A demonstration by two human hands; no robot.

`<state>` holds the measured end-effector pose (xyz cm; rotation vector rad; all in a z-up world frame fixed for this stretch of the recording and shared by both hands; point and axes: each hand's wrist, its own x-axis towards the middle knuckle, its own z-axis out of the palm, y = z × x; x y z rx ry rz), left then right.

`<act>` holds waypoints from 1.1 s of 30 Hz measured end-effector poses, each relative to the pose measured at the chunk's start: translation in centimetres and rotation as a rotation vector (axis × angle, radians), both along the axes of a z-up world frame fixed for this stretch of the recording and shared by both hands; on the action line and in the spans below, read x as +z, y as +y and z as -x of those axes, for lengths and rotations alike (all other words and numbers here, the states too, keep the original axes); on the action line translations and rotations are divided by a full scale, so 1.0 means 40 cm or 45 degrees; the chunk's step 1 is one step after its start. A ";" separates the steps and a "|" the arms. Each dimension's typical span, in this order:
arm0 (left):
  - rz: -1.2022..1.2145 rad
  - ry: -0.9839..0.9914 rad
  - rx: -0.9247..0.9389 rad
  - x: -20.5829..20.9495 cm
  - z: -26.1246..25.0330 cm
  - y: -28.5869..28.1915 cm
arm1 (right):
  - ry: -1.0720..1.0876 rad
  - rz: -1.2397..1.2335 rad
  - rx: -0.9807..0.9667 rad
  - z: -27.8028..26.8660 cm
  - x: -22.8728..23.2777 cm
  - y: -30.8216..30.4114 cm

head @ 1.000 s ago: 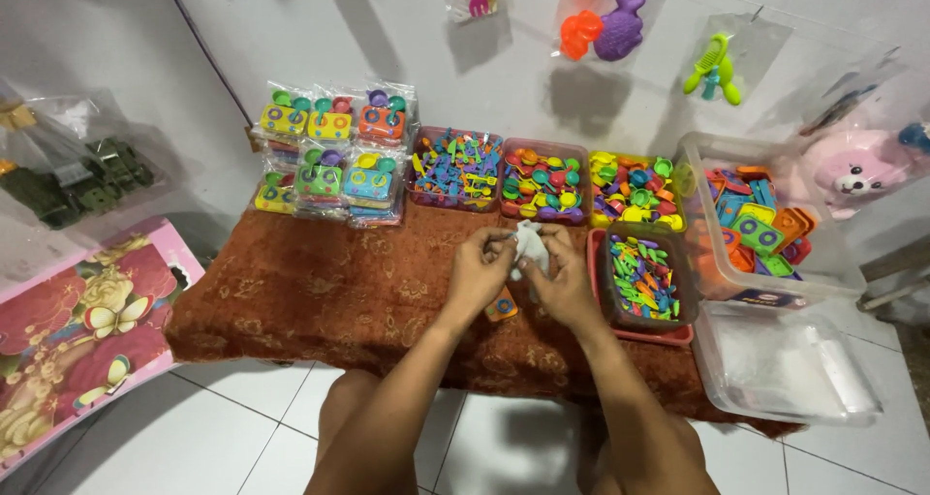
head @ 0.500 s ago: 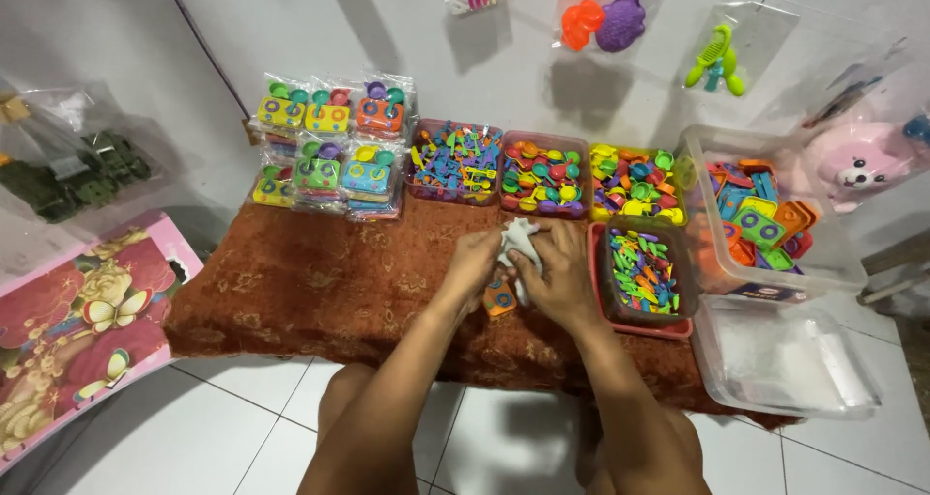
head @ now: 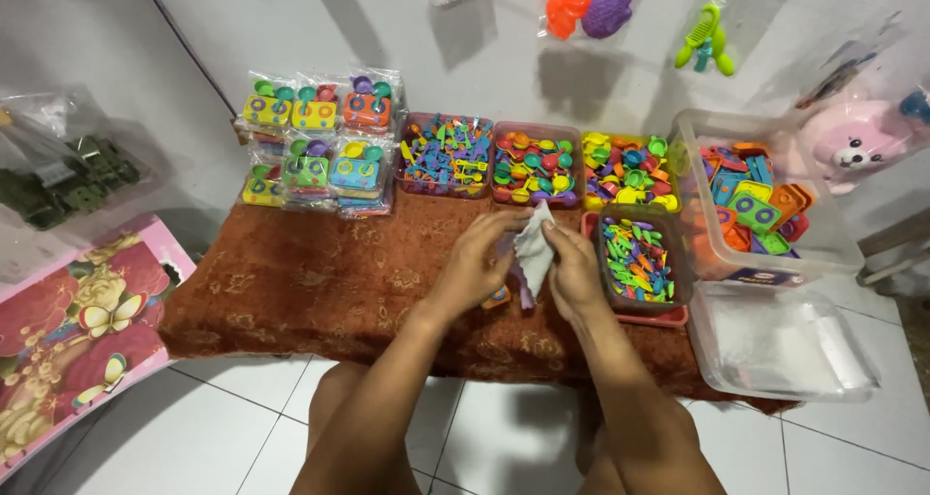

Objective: Cleaning and wiping individual plastic toy letters and shapes before sorting them into containers.

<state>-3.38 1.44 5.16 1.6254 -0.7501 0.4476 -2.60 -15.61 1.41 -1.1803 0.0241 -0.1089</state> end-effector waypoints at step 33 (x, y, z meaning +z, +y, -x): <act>-0.385 0.733 0.602 -0.041 0.570 0.466 | -0.089 -0.908 -0.282 -0.048 0.000 -0.343</act>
